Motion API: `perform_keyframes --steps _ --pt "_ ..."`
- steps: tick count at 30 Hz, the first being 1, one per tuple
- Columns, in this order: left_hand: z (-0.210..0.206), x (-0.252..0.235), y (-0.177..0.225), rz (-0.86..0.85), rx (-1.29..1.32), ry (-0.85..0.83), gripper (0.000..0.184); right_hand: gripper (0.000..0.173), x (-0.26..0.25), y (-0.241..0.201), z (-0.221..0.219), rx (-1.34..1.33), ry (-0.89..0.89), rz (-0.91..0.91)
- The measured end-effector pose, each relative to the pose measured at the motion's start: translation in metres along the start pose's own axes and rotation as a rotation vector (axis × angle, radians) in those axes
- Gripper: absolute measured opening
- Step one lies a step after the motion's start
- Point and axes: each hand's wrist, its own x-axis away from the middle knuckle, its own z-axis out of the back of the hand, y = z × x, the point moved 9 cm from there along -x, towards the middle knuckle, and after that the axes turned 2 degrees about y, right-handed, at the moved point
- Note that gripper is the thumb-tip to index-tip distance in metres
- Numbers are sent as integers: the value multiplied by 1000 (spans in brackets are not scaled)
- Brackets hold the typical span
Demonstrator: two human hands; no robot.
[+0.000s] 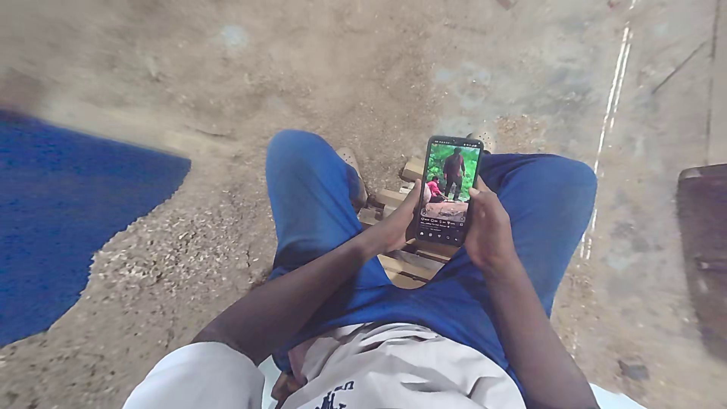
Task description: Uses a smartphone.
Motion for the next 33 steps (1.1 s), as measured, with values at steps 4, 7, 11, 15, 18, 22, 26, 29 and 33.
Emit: perform_keyframes --steps 4,7,11,15,18,22,26,29,33 --pt "1 0 -2 2 -14 7 76 50 0 0 0 -3 0 14" --pt "3 -3 -6 -6 -9 -32 80 49 0 0 0 -9 -11 22" --pt "2 -4 -7 -9 11 -53 81 52 0 1 1 14 -3 11" --pt "1 -2 -5 4 -7 -21 79 51 1 -1 0 15 -4 21" --pt "1 -1 -5 2 -6 -26 78 51 1 -1 0 15 -12 23" --pt "0 0 -3 2 -17 -29 78 50 1 -2 -1 2 -9 20" --pt "-1 2 0 -5 -22 -32 76 50 1 -1 -1 -8 -15 16" --pt "-1 2 0 4 -21 -26 77 52 1 -1 -1 0 -17 16" --pt "0 2 -1 15 -26 -9 76 49 0 -1 -2 -8 -25 18"
